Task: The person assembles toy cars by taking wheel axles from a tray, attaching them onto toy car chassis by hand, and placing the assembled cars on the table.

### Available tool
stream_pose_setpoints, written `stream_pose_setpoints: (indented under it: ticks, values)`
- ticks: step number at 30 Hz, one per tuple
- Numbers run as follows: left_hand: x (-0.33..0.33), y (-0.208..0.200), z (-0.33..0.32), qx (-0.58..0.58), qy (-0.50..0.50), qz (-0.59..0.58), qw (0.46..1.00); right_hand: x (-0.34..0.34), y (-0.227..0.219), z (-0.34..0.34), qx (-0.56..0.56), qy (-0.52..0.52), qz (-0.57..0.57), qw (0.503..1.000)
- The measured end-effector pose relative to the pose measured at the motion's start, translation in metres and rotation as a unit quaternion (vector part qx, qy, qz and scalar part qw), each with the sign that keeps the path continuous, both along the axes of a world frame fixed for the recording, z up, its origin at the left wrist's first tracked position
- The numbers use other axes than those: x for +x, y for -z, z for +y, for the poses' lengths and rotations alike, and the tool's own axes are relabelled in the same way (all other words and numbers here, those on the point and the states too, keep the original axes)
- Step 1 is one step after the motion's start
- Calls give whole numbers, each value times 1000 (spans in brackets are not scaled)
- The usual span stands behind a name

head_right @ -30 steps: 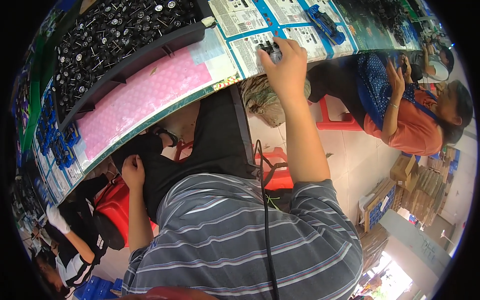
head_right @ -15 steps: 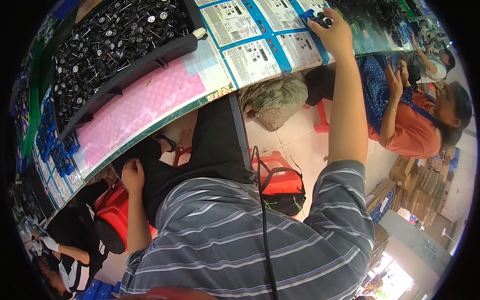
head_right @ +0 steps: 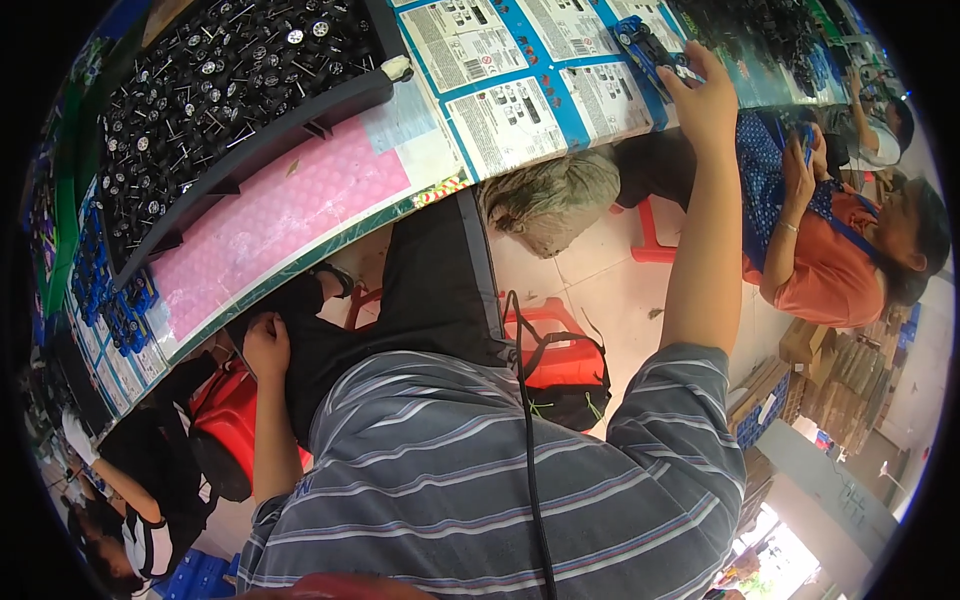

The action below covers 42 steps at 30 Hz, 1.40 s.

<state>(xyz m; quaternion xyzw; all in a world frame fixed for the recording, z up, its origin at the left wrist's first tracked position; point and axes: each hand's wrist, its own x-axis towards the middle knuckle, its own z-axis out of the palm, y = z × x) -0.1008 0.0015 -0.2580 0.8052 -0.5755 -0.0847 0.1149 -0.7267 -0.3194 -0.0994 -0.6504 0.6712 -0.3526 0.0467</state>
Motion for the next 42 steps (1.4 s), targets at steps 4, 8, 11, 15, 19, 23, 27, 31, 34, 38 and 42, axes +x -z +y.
stream_pose_setpoints:
  ticks: [4, 8, 11, 15, 19, 23, 27, 31, 34, 38, 42]
  values:
    - [-1, 1, -4, 23, -8, -3, 1000, 0, 5, 4, 10, -10, 75, 997]
    - [-4, 3, -7, 24, -19, -8, 999, 2, 5, 8, -10, -1, 102, 995]
    - [-3, 1, -3, 11, -6, -31, 999, -2, 7, 7, -10, -1, 56, 998]
    - [0, 3, -4, 27, -1, -17, 999, -12, 12, 4, 4, -16, 50, 999]
    - [-3, 2, -1, -8, -5, -2, 1000, -8, 7, 6, 51, -19, 56, 997]
    - [0, 8, 3, -46, 28, 50, 997, 8, 7, 17, 53, 6, 50, 997]
    - [-46, -6, -9, -50, -42, 431, 900, 71, -4, 72, 34, -31, 24, 999]
    - [-113, -81, -34, -29, 64, 596, 800, 151, -14, 141, 57, -130, -90, 986]
    - [-134, -124, -50, -46, 154, 634, 757, 203, -19, 177, 41, -236, -101, 966]
    - [-131, -152, -67, -154, 198, 676, 693, 250, -31, 204, 63, -351, -67, 932]
    - [-101, -155, -52, -80, 179, 703, 684, 280, -35, 216, 71, -397, -76, 912]
